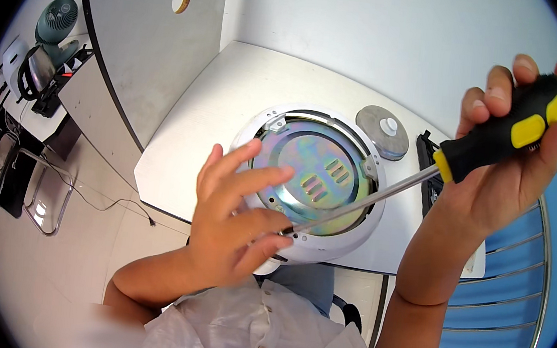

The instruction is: The person uses a screwdriver to tighten screws on a circular metallic component attached to a white appliance base. They rotate the assembly to access different screw locations and continue fastening throughout the clip.

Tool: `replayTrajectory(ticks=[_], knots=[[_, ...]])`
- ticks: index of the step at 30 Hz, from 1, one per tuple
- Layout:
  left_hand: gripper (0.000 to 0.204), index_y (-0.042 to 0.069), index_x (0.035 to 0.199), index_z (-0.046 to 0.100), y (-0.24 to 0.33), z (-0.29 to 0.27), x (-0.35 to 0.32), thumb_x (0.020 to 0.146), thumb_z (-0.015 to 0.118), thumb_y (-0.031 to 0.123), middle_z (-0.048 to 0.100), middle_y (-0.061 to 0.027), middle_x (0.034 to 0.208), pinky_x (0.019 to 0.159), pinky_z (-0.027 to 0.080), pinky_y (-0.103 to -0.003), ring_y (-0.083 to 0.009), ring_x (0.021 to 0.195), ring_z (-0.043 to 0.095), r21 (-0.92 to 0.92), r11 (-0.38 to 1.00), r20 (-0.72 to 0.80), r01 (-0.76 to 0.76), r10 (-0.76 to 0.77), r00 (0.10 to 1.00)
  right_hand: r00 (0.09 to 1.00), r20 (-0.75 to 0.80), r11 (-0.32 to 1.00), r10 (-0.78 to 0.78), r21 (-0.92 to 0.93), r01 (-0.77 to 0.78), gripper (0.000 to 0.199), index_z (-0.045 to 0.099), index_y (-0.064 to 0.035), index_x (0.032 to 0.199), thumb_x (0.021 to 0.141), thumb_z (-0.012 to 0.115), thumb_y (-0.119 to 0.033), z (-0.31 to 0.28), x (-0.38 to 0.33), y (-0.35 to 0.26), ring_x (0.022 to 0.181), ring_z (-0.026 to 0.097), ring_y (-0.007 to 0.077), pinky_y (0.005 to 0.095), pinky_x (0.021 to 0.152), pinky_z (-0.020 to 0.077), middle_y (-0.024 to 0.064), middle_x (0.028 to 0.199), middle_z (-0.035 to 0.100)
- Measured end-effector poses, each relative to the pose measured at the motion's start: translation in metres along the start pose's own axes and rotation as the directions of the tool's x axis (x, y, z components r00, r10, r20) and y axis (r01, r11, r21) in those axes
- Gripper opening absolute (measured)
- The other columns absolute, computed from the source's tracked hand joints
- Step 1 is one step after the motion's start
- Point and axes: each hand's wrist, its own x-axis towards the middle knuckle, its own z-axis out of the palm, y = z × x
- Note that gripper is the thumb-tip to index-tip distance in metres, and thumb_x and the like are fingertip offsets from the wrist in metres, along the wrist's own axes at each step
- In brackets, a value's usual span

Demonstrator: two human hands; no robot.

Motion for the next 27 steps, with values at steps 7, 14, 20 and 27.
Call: replayTrajectory(ticks=[7,14,20,27], knots=[[0.01,0.001,0.09,0.065,-0.081,-0.008,0.051,0.085,0.06,0.007,0.065,-0.0117,0.098,0.084,0.046,-0.033,-0.0252,0.092,0.061,-0.045,0.986,-0.366,0.159,-0.165,0.916,0.614,-0.378,0.639,-0.693,-0.717,0.28,0.032,0.047,-0.0085,0.12,0.089,0.054,-0.012,-0.047,-0.021,-0.047,0.077,0.057,0.0233,0.0356,0.077,0.0492,0.016,0.103,0.056],[0.006,0.016,0.078,0.067,-0.245,0.095,0.036,0.077,0.061,0.013,0.063,-0.0094,0.088,0.073,0.048,-0.043,-0.0323,0.084,0.059,0.359,0.855,-0.02,0.375,-0.395,0.919,0.668,-0.711,0.687,-0.218,-0.598,-0.412,0.033,0.052,-0.0048,0.118,0.085,0.052,0.001,-0.111,-0.05,0.025,0.059,0.048,0.0089,0.021,0.051,0.0405,0.0059,0.08,0.053],[0.012,0.018,0.083,0.074,-0.257,0.107,0.01,0.075,0.067,0.013,0.062,-0.0045,0.085,0.072,0.049,-0.038,-0.0258,0.086,0.058,0.405,0.844,0.162,0.352,-0.445,0.881,0.607,-0.789,0.835,-0.096,-0.395,-0.382,0.027,0.051,-0.0041,0.117,0.09,0.049,-0.007,-0.124,-0.056,0.053,0.056,0.049,0.0105,0.0225,0.049,0.0394,0.005,0.076,0.053],[0.016,0.021,0.088,0.076,-0.257,0.103,0.011,0.076,0.071,0.013,0.061,-0.002,0.084,0.072,0.049,-0.035,-0.023,0.085,0.057,0.388,0.85,0.212,0.355,-0.458,0.864,0.617,-0.763,0.84,-0.192,-0.454,-0.299,0.028,0.051,-0.0031,0.118,0.091,0.048,-0.012,-0.12,-0.056,0.051,0.06,0.05,0.0114,0.0232,0.052,0.0403,0.0064,0.079,0.056]])
